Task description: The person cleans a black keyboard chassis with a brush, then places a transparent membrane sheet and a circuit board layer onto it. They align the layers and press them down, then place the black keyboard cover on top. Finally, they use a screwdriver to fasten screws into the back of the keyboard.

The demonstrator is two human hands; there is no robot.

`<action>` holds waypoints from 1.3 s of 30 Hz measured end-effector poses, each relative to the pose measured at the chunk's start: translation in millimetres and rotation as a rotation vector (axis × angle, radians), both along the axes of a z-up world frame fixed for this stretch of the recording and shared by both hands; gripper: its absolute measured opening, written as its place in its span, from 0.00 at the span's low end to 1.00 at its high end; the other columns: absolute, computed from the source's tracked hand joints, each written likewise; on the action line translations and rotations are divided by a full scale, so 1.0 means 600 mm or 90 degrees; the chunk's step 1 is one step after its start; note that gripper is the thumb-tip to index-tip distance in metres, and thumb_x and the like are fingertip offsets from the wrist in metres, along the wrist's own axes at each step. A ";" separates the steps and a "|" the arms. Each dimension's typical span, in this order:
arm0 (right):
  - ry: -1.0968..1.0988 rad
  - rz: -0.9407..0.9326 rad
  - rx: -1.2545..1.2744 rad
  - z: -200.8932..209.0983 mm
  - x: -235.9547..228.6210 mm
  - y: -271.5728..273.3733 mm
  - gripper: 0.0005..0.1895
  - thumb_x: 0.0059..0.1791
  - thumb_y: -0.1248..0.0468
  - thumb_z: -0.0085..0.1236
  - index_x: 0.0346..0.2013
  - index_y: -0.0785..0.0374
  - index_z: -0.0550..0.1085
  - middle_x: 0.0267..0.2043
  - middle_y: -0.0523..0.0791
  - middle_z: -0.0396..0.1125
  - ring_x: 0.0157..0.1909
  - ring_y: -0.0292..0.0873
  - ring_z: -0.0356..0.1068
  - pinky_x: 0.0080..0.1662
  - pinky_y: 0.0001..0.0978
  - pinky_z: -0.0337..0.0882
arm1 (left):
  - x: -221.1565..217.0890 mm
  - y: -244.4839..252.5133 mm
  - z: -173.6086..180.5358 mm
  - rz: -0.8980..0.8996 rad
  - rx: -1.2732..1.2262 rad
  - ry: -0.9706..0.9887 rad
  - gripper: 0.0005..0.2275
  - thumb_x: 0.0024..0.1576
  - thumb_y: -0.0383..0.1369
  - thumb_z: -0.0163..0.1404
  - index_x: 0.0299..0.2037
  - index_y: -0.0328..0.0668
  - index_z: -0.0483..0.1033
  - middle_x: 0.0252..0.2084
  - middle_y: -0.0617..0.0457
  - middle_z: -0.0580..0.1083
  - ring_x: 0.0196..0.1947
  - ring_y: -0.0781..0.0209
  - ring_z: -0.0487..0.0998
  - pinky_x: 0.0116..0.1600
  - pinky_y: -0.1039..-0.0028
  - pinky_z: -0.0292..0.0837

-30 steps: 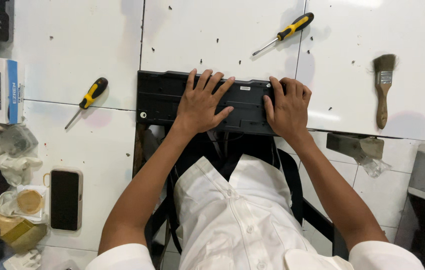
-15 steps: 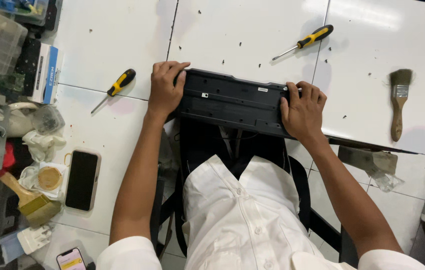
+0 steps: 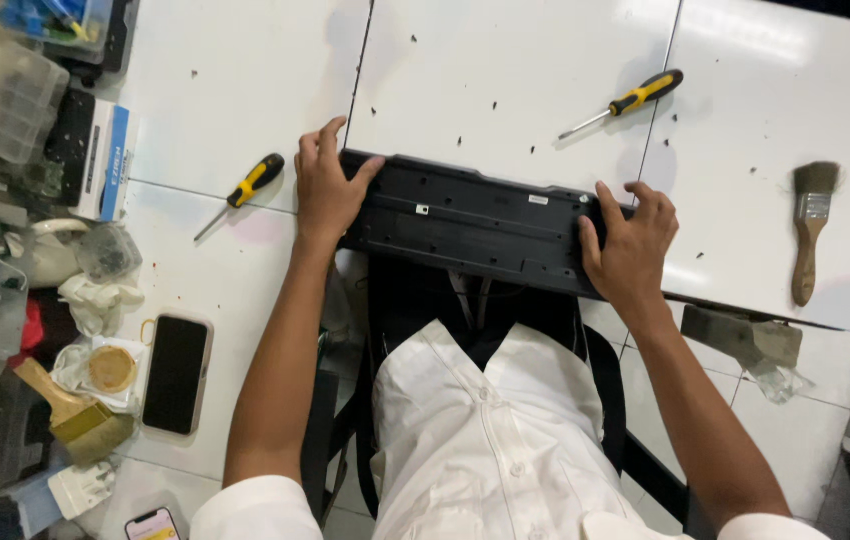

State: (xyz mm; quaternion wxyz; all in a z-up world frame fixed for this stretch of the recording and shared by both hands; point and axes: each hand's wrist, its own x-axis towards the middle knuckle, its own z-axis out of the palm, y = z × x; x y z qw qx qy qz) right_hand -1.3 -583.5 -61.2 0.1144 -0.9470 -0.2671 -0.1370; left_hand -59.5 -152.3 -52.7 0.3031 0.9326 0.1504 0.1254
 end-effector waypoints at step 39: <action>0.223 -0.359 0.316 -0.097 0.078 -0.080 0.27 0.71 0.53 0.32 0.35 0.62 0.69 0.23 0.60 0.68 0.25 0.62 0.71 0.30 0.51 0.64 | 0.046 -0.026 -0.021 0.261 0.030 0.083 0.24 0.68 0.36 0.32 0.18 0.49 0.73 0.11 0.48 0.70 0.13 0.51 0.76 0.30 0.61 0.74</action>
